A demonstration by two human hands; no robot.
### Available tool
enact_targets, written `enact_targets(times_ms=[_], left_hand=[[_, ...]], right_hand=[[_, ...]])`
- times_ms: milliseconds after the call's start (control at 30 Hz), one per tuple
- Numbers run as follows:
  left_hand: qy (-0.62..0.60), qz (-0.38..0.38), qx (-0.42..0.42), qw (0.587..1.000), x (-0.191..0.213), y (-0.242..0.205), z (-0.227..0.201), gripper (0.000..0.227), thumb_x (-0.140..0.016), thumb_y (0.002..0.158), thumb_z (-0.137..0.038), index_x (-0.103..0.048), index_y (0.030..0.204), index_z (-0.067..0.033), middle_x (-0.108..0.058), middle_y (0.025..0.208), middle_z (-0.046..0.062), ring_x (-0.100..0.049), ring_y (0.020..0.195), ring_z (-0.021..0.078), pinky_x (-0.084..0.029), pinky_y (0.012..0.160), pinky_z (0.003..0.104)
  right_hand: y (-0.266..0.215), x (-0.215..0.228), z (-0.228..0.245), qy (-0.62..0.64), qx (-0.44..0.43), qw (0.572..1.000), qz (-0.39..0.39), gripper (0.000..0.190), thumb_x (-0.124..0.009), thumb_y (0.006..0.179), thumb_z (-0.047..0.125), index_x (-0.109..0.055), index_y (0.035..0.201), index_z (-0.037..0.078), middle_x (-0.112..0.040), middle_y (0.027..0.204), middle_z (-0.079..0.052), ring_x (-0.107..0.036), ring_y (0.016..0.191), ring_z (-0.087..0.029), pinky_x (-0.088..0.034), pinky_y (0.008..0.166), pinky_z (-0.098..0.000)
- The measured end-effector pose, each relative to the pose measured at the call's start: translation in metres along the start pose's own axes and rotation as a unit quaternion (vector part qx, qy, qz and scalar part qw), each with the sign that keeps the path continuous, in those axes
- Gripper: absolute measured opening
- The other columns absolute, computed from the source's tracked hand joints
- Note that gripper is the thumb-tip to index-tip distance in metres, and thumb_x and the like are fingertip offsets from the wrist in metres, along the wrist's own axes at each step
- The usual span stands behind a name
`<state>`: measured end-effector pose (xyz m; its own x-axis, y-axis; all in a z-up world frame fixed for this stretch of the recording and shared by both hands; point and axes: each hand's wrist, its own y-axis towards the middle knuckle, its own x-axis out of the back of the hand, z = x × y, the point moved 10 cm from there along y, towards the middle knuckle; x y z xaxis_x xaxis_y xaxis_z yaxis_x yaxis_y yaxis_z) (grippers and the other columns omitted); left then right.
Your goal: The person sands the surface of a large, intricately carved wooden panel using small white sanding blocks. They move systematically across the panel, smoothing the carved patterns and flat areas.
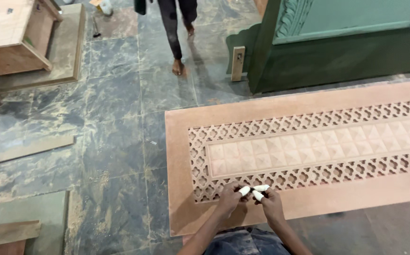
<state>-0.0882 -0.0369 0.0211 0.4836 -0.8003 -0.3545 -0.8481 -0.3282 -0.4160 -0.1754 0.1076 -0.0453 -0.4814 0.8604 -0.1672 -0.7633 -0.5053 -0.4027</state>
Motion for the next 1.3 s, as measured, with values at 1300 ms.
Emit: enact_targets(times_ms=[1300], left_hand=[[0.659, 0.108, -0.213, 0.714, 0.033, 0.034, -0.008, 0.023, -0.066, 0.084, -0.009, -0.078, 0.102, -0.0165, -0.075, 0.103, 0.01, -0.07, 0.097, 0.0308, -0.056, 0.083, 0.044]], right_hand=[[0.001, 0.039, 0.017, -0.13, 0.064, 0.989, -0.013, 0.013, -0.067, 0.097, 0.01, -0.072, 0.098, -0.003, -0.067, 0.085, -0.006, -0.063, 0.077, -0.011, -0.051, 0.067, -0.0282]])
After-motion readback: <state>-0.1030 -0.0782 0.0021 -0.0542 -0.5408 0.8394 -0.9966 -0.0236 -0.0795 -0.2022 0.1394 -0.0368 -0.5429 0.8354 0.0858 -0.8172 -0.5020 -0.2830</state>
